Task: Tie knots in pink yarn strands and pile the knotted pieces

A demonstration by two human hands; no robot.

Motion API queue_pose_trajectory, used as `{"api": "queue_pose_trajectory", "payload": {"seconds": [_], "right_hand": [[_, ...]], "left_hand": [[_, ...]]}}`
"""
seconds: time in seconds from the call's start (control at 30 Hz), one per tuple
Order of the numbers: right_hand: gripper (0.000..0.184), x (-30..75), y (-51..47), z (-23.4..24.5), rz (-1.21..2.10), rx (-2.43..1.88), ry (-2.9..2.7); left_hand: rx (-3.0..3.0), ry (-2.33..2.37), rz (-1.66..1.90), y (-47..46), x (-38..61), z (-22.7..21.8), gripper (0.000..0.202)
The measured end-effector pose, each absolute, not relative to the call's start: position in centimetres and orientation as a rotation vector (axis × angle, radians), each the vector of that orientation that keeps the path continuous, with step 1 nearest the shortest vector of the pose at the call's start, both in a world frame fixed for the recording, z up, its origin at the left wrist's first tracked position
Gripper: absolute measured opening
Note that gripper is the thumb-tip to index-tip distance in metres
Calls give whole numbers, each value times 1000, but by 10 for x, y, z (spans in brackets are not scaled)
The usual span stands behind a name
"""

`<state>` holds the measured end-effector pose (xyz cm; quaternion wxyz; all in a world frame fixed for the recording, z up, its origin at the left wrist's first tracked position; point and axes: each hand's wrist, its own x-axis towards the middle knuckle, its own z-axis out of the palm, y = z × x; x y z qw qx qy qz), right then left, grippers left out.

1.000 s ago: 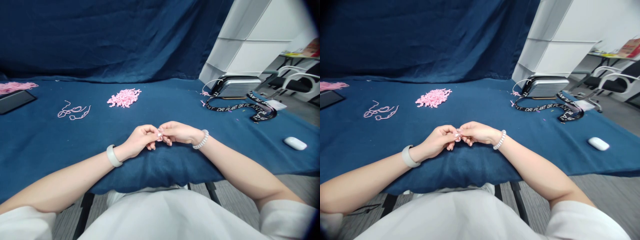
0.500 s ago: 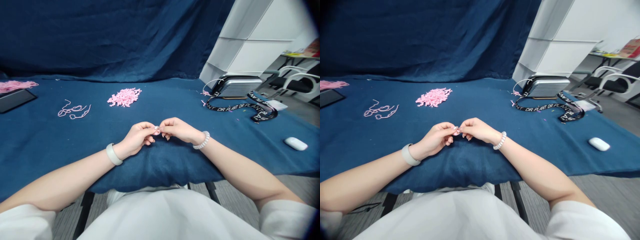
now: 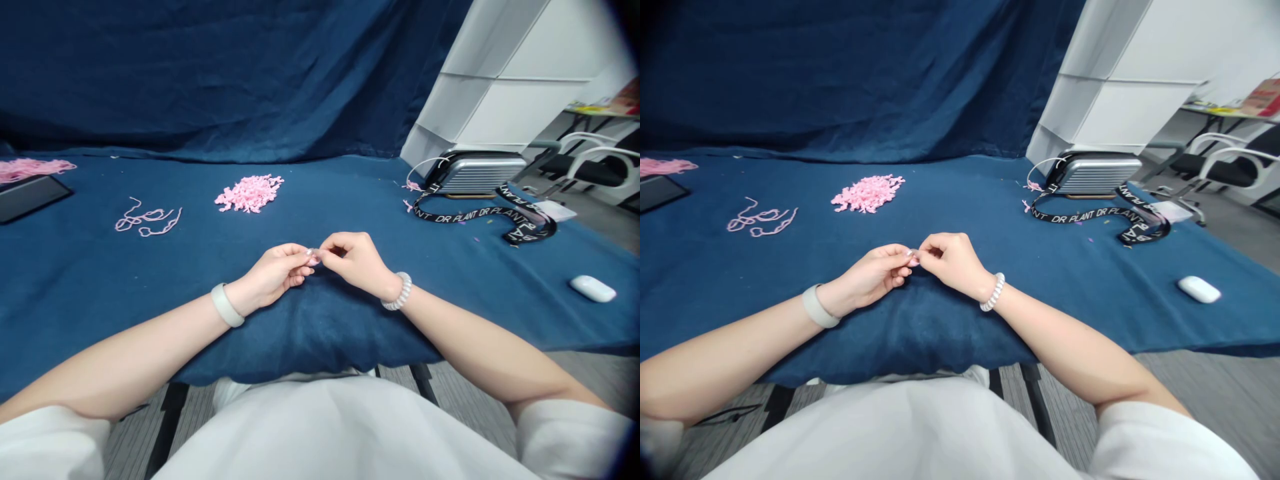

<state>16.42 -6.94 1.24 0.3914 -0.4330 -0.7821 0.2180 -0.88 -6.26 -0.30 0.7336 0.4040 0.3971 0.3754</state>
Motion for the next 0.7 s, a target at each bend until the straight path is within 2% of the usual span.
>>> {"api": "queue_pose_trajectory", "payload": {"seconds": [0.3,0.47,0.57,0.7], "right_hand": [[19,169,-68,7,-61,-747,-2311],[22,173,-68,9,-260,-683,-2409],[19,175,-69,14,-212,-640,-2386],[14,176,-67,22,100,-721,-2268]], "left_hand": [[891,840,868,-63,-7,-3,10],[920,855,900,-64,-6,-3,12],[944,871,916,-65,-5,-3,14],[1017,891,909,-68,-4,-1,15]]}}
